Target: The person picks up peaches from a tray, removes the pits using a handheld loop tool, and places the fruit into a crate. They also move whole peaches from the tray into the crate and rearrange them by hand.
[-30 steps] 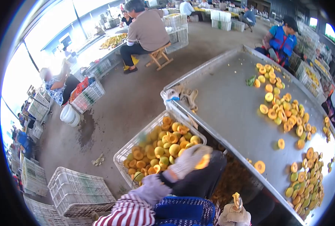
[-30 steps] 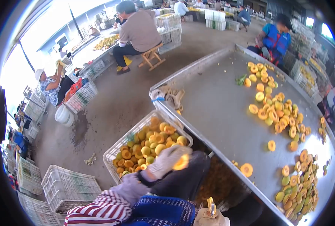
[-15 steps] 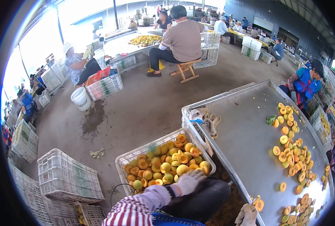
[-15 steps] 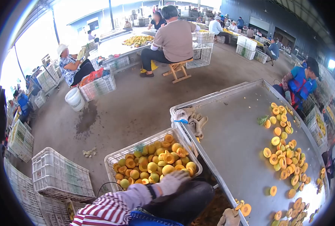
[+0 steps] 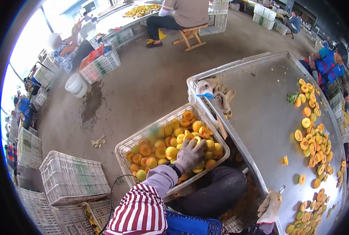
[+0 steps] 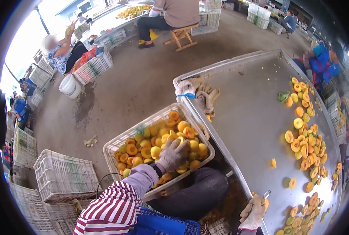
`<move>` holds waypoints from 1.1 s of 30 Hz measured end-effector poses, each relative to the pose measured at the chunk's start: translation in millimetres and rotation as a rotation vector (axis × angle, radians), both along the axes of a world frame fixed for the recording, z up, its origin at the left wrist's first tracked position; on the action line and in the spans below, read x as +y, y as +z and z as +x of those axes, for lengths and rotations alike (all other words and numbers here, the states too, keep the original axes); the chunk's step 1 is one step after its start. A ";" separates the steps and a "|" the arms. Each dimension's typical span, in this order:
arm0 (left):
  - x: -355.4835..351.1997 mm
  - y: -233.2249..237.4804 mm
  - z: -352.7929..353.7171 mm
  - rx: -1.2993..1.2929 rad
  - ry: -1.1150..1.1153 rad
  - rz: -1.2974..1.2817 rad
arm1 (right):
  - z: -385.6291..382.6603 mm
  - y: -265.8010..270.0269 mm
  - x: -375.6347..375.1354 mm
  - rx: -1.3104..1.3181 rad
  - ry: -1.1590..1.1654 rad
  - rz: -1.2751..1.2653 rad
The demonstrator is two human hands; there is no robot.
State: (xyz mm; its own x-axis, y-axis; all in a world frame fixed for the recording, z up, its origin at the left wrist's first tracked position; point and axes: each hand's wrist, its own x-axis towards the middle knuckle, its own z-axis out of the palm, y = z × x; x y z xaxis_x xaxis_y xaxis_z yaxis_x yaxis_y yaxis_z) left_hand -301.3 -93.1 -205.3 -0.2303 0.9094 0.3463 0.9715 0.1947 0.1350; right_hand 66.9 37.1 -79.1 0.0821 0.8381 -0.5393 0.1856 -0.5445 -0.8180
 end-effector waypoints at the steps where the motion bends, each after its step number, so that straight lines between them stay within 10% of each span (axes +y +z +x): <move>1: 1.6 -4.0 -1.5 -0.012 0.011 0.012 | -1.4 3.3 -2.4 -0.013 0.018 0.011; 6: 17.4 -28.6 -50.3 0.057 0.243 -0.062 | 6.5 -1.7 -0.7 0.039 0.034 -0.006; 7: 13.4 -6.9 -68.1 0.192 0.298 -0.407 | 0.5 5.9 -3.2 0.028 0.033 -0.018; 10: 3.8 1.2 -116.7 -0.146 0.187 -0.635 | -2.9 7.6 -2.5 -0.004 0.052 0.001; 22: -179.8 -7.0 -3.0 -0.129 0.333 -0.579 | 7.9 -12.3 3.3 -0.143 0.100 -0.038; 27: -121.3 17.7 -32.0 -0.652 0.385 -0.121 | 4.7 -12.1 3.5 -0.210 0.121 -0.038; 33: 0.7 -20.3 -103.9 -0.482 0.794 -0.200 | 3.3 -12.2 1.2 -0.179 0.089 -0.005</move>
State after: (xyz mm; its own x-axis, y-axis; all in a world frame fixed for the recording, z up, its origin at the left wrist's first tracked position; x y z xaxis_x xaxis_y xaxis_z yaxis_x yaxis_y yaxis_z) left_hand -405.3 -92.3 -225.6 -0.8844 0.4574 -0.0928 0.3932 0.8373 0.3798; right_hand 70.2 38.2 -91.2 0.1026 0.8436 -0.5270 0.3758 -0.5234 -0.7647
